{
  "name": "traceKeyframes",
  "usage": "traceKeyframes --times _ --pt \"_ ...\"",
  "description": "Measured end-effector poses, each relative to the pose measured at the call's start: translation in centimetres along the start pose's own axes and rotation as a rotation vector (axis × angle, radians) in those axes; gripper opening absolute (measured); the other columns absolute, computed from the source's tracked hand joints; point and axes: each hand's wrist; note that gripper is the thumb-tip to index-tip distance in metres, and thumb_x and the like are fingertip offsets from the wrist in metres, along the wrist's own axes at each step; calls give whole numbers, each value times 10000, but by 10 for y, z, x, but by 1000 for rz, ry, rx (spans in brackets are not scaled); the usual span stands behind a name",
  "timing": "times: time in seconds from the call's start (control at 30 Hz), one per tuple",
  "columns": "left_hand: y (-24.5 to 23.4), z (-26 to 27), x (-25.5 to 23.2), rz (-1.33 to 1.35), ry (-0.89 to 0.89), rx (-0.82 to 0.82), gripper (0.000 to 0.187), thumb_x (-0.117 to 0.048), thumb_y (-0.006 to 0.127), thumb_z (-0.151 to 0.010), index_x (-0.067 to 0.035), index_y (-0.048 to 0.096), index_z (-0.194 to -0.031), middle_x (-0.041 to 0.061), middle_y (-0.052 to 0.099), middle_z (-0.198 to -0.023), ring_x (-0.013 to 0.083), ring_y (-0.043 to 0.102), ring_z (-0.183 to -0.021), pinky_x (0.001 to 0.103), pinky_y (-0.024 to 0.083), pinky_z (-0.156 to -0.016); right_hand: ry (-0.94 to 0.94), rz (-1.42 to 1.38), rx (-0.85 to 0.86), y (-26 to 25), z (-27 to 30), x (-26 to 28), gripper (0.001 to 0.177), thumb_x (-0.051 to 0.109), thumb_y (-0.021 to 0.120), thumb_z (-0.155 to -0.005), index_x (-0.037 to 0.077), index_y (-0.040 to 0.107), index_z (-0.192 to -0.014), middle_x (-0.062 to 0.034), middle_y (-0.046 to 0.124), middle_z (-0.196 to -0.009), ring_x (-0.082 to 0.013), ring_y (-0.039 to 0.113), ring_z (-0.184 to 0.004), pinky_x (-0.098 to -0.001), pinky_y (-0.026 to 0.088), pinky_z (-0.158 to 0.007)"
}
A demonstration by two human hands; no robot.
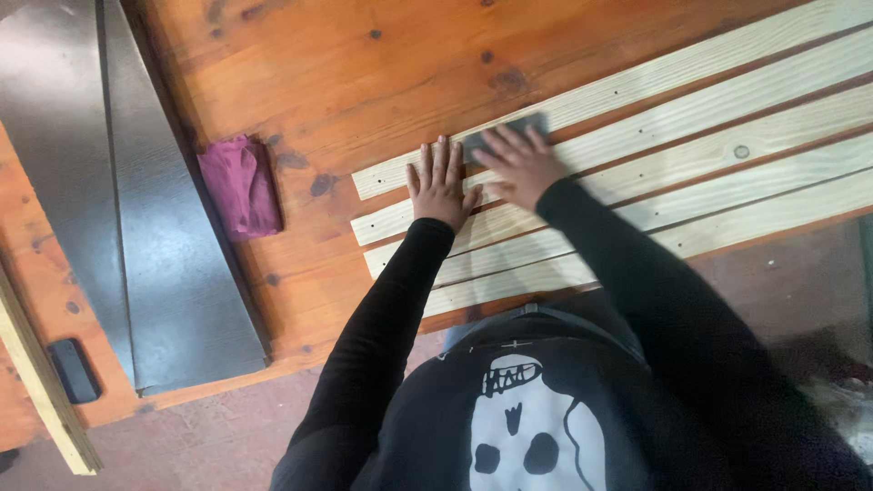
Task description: The person sands several light-colored wooden planks laid on a wooden workbench using a sanding block. They move the block back and forth along the grain of each plank, working across the set of planks.
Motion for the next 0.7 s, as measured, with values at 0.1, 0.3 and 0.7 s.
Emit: traceKeyframes --times 0.1,0.3,0.7 --pt "-10 2 -3 14 -8 37 963 -745 463 -1077 -305 15 -1808 28 -44 -1879 332 -76 -1720 644 -11 -1353 271 -1644 -311 -80 32 -9 750 764 422 -1022 399 367 -1675 -12 268 -1821 -412 210 -1670 -698 210 -1288" --pt "-13 1 -5 4 -16 51 974 -764 444 -1070 -315 -11 -1805 17 -73 -1877 328 -104 -1719 644 -33 -1358 401 56 -216 -30 35 -97 733 560 517 -1118 137 488 -1716 -282 373 -1768 -596 244 -1598 -875 243 -1149" --pt "2 -2 -1 -28 -14 11 985 -754 464 -1047 -302 31 -1808 22 -34 -1879 330 -75 -1719 661 -5 -1354 201 239 -68 4 28 -100 744 520 505 -1067 350 307 -1764 -46 242 -1856 -467 216 -1668 -782 299 -1210"
Point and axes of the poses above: each hand's wrist, its own z-axis away from the middle knuckle, its own y-axis out of the palm, x = y × z
